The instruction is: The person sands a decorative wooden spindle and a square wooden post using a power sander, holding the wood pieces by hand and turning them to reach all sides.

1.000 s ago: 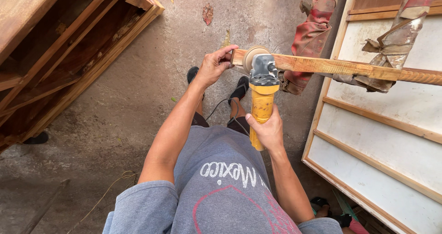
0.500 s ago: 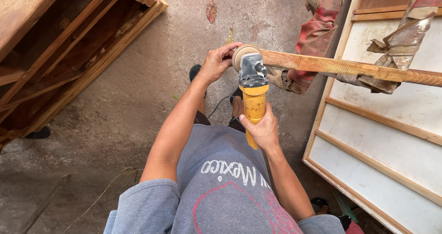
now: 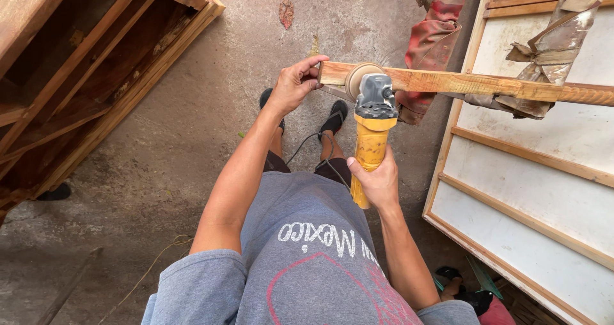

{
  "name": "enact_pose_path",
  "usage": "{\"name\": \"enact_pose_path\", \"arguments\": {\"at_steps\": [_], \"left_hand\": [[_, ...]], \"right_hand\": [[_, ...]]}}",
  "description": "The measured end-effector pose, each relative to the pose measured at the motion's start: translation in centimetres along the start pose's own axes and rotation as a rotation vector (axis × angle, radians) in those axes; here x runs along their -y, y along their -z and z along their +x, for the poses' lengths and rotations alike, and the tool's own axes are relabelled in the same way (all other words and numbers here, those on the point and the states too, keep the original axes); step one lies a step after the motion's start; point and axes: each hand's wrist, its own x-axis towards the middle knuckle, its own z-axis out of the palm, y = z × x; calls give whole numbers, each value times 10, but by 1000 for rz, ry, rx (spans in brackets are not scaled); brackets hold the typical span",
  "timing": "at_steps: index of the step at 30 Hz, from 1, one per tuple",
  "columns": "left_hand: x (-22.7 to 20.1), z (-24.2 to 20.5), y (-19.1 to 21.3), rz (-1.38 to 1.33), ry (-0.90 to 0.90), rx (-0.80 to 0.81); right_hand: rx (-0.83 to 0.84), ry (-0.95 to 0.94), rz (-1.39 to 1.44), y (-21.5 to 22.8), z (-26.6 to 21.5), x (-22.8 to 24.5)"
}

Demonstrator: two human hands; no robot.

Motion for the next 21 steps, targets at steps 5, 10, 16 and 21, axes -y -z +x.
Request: {"name": "enact_pose_path", "arguments": {"at_steps": [5,10,16,21], "left_hand": [[1,1,1,33,6,-9],[7,1,-3,-10,12,-39],[8,-3,-2,13,8,-52],[4,-5,-1,41,-13,-54]], "right_hand": [[60,39,-29,-10,8,12],[113,44,-59,-24,16,28],[97,52,-68,-17,15,23],[45,51,56,2,17,8]]}}
